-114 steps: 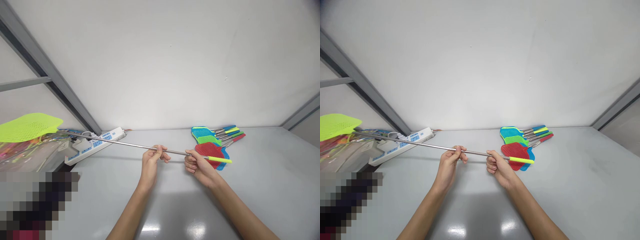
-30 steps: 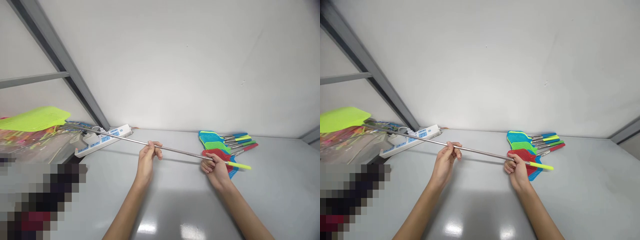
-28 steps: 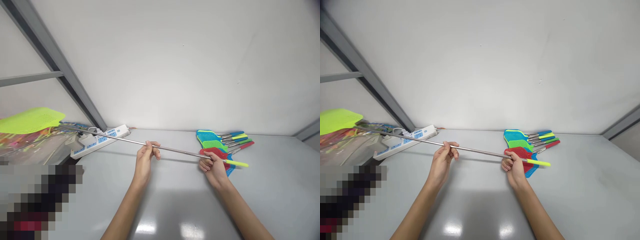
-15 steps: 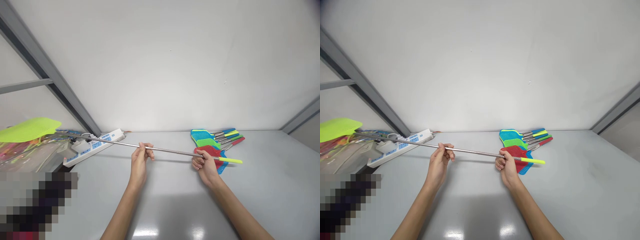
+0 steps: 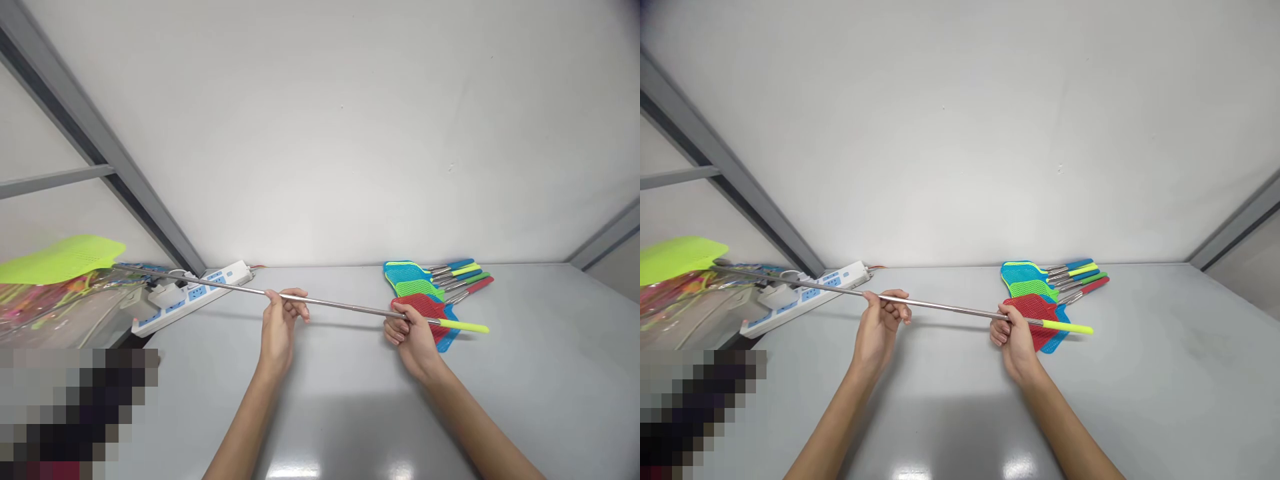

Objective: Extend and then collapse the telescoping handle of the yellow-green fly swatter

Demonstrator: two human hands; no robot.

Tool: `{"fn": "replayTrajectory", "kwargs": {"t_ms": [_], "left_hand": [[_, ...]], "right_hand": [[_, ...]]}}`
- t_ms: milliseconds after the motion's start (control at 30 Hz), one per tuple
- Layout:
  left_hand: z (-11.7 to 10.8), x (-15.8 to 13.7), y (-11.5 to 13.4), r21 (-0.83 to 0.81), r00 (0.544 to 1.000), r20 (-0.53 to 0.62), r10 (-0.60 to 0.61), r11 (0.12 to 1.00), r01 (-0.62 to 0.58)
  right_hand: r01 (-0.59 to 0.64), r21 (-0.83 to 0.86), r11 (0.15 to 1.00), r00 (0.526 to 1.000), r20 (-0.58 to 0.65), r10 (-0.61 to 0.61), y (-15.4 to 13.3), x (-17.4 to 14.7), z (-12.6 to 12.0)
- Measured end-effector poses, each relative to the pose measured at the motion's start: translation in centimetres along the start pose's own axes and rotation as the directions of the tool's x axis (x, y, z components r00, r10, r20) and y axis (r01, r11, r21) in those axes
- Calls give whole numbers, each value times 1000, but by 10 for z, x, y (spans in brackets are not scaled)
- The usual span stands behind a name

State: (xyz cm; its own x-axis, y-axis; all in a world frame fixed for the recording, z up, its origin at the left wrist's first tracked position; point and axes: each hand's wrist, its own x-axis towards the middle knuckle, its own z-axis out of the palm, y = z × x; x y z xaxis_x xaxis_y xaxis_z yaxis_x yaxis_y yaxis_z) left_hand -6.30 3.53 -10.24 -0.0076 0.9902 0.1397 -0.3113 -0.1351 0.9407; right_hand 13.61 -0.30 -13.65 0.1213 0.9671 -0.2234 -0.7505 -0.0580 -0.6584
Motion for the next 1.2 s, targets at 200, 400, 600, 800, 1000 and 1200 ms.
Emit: {"fn": "replayTrajectory", "kwargs": {"t_ms": [200,400,600,800,1000,1200], "left_hand": [[-3,1,2,-81,997,71,-35,996,41],[-2,0,1,-78,998,55,-22,997,26],[-1,-1,3,-149,987,152,-43,987,66],[-1,-3,4,-175,986,157,-59,981,87],[2,-3,1,-206,991,121,-55,975,79],[9,-7,-6,-197,992,121,-43,978,66]], "right_hand": [[4,8,1000,1000,-29,-4,1,3,-5],[23,0,1000,998,-53,-23,1,3,-6],[49,26,998,993,-113,-45,-2,6,-8],[40,30,999,993,-109,-37,-3,7,-8],[54,28,998,995,-91,-51,-3,8,-9],[59,36,998,995,-86,-55,-3,8,-11]]}}
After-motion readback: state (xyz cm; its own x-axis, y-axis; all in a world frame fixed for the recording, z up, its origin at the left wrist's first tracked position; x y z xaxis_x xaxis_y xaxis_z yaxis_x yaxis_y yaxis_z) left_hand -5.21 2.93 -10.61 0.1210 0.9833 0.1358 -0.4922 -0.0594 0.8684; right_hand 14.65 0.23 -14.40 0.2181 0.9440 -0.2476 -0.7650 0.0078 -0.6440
